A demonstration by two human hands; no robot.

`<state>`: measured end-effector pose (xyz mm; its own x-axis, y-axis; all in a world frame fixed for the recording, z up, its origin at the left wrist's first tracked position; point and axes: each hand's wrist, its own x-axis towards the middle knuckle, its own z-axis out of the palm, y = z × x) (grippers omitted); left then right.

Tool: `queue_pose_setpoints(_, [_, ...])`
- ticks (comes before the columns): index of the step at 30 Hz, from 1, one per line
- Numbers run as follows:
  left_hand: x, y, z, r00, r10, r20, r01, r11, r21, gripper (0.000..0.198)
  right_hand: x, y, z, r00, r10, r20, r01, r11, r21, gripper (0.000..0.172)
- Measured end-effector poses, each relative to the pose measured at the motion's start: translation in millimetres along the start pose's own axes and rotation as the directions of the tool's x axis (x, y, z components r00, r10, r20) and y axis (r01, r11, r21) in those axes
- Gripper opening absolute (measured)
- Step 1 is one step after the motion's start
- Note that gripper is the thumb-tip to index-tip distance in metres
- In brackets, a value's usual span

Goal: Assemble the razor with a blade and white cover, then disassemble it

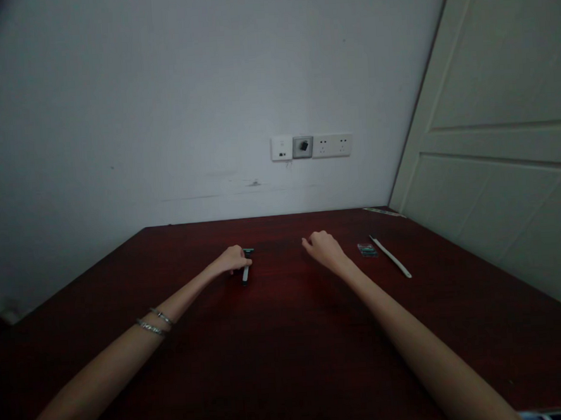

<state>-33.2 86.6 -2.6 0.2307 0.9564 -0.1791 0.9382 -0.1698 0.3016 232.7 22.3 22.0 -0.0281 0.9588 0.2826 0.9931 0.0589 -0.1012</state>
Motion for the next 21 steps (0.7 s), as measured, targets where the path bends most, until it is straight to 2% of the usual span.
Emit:
queue_pose_setpoints(7, [-3, -1, -1.2, 0.997, 0.08, -0.01, -0.08, 0.997, -0.005, 0.027, -2, 4, -3, 1.0, 0.003, 0.012, -0.003, 1.0, -0.009, 0.055])
queue_pose_setpoints(11, [-4, 0, -0.6, 0.995, 0.097, -0.015, -0.098, 0.995, -0.03, 0.029, -4, 23, -11, 1.0, 0.009, 0.01, -0.009, 1.0, -0.027, 0.052])
queue_pose_setpoints(15, [-7, 1, -7.0, 0.992, 0.129, -0.013, -0.129, 0.99, -0.058, 0.037, -5, 68, -18, 0.997, 0.07, -0.037, -0.073, 0.994, -0.078, 0.043])
queue_pose_setpoints(18, [-10, 2, -23.8, 0.986, 0.158, -0.049, -0.164, 0.972, -0.17, 0.047, -5, 114, -16, 0.992, 0.117, -0.043, -0.122, 0.985, -0.123, 0.039])
queue_pose_setpoints(21, [-13, 5, -45.7, 0.968, 0.207, -0.141, -0.246, 0.892, -0.379, 0.047, -3, 156, -5, 1.0, -0.008, 0.028, 0.011, 0.996, -0.091, 0.049])
